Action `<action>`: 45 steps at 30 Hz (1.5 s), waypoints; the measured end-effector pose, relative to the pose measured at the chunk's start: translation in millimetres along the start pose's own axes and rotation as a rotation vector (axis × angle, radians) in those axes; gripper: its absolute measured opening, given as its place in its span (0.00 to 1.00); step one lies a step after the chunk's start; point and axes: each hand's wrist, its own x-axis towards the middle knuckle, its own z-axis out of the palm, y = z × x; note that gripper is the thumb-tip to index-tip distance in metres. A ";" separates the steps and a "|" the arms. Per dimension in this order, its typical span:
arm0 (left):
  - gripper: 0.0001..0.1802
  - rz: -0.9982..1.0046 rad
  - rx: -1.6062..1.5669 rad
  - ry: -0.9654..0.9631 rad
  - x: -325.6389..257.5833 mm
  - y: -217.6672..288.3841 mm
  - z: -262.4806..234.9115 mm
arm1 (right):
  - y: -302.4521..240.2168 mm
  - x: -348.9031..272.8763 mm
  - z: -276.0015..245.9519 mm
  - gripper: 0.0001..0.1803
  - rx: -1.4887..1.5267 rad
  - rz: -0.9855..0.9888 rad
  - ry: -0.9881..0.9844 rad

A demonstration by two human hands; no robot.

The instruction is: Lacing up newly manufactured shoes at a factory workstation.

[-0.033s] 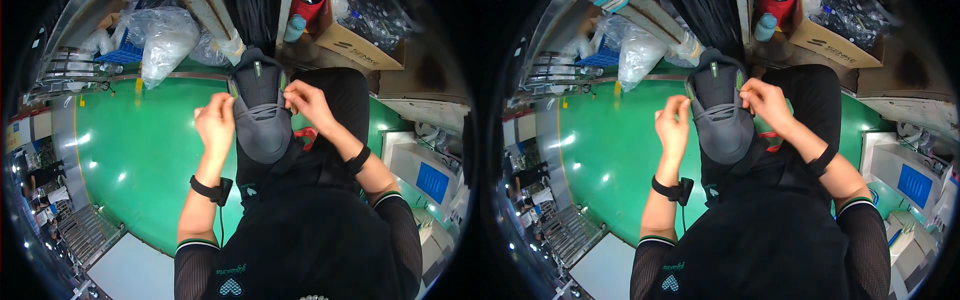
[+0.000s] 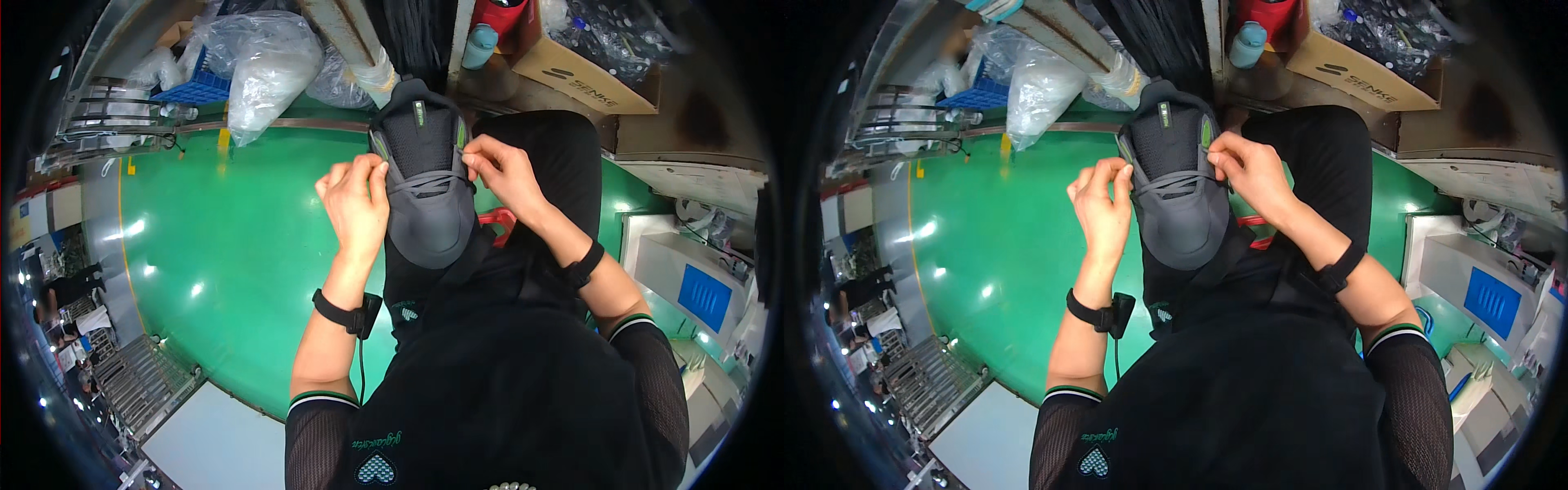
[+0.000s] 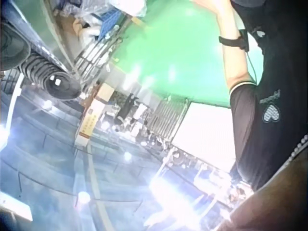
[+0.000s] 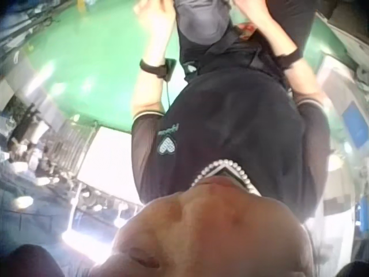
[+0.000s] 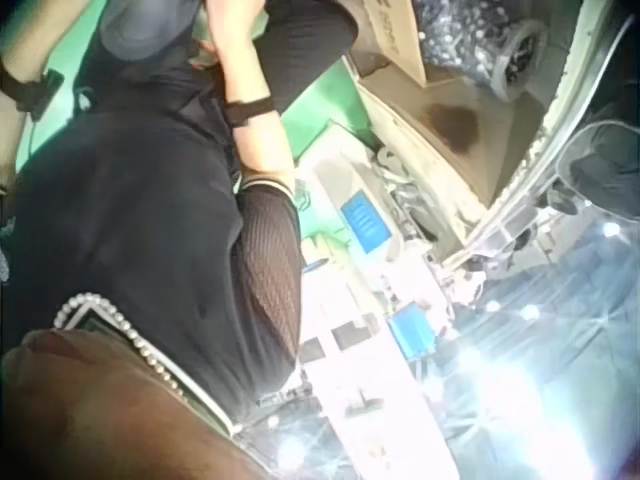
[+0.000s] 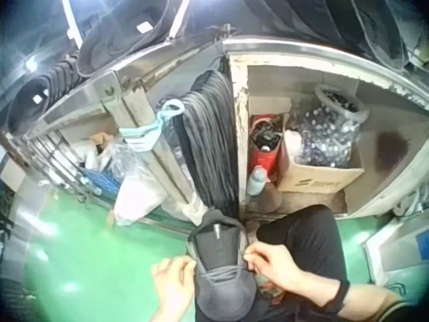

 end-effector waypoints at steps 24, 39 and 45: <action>0.04 -0.352 -0.123 0.043 -24.4 4.9 -3.5 | -27.4 23.2 -22.9 0.05 -0.997 -0.775 -0.304; 0.06 -0.645 -0.728 -0.571 25.8 -16.6 -17.1 | -42.8 35.7 -36.0 0.19 -0.961 -0.911 -0.187; 0.05 0.522 0.354 -0.290 37.6 4.1 -27.9 | -54.5 69.3 -39.5 0.12 -1.105 -1.109 -0.502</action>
